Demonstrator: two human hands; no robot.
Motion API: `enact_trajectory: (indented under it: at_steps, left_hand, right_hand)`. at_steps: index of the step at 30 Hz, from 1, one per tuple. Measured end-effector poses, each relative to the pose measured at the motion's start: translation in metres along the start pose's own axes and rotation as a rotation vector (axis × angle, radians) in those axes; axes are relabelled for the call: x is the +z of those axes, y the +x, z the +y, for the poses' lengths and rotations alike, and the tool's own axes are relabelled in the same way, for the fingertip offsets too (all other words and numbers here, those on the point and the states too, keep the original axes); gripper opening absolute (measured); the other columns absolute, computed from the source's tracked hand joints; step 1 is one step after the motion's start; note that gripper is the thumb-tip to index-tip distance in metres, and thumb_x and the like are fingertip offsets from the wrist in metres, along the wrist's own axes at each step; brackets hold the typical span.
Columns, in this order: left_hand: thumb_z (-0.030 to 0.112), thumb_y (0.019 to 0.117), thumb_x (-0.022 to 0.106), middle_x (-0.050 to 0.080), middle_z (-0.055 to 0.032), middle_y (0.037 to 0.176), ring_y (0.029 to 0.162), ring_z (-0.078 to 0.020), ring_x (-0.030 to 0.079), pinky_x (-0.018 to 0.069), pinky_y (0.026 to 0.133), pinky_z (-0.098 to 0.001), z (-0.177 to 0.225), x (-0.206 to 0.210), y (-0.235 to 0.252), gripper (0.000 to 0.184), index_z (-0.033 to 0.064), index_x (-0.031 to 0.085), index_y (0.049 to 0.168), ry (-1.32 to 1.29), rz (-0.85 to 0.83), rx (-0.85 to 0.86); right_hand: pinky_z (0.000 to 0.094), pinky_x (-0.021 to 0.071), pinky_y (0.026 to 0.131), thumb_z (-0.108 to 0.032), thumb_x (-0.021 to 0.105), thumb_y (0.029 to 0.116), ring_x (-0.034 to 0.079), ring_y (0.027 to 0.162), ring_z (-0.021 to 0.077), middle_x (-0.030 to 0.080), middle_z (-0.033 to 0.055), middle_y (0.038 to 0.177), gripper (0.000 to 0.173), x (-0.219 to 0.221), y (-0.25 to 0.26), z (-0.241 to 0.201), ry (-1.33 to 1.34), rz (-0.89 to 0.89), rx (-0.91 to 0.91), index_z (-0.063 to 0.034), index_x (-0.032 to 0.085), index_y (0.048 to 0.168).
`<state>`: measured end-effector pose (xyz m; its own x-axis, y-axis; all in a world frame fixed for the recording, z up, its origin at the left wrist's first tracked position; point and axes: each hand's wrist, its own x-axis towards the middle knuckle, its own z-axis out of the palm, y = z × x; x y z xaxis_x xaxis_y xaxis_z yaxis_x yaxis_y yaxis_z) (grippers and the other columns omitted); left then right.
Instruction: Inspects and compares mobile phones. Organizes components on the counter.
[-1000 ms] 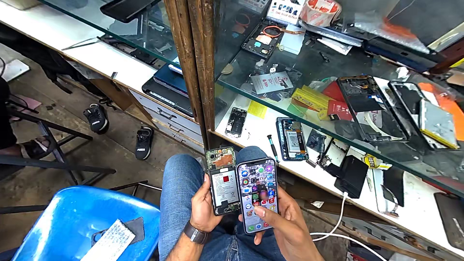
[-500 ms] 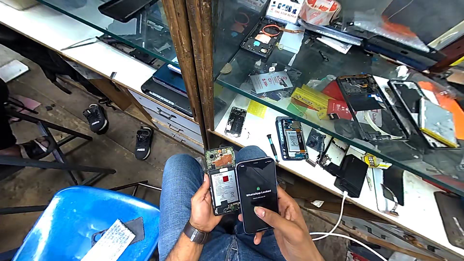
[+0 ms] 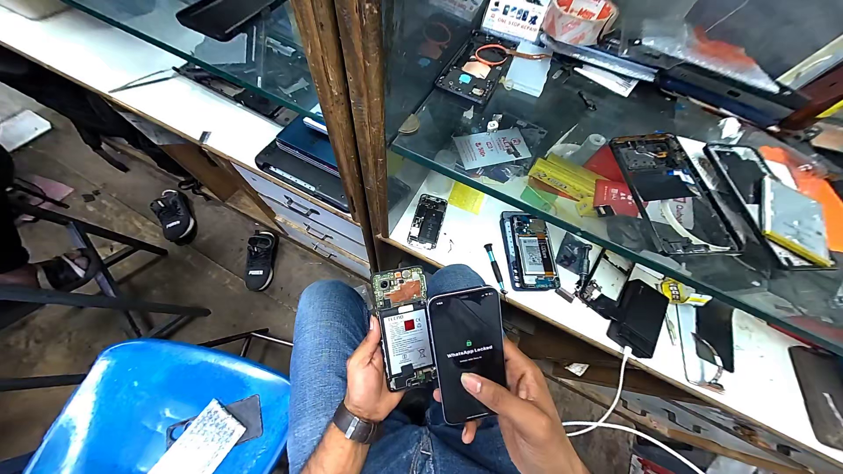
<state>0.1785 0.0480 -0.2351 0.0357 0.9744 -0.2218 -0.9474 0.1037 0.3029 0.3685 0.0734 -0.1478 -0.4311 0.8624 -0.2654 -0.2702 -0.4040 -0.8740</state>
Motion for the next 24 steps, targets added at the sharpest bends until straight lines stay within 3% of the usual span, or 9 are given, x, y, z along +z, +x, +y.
enact_trajectory:
  at_steps: [24]
  left_hand:
    - [0.053, 0.1057, 0.036, 0.071, -0.0179, 0.12, 0.111, -0.0283, 0.07, 0.0575, 0.096, -0.0486, -0.0005, -0.0008, 0.0005, 0.054, 0.0127, 0.065, 0.129, -0.007, 0.008, -0.004]
  right_hand:
    - [0.0375, 0.0625, 0.047, -0.014, 0.07, 0.0928, 0.076, 0.088, 0.0345, 0.071, 0.025, 0.109, 0.041, 0.0001, 0.0002, 0.0002, -0.016, 0.001, 0.016, 0.0038, 0.053, 0.126]
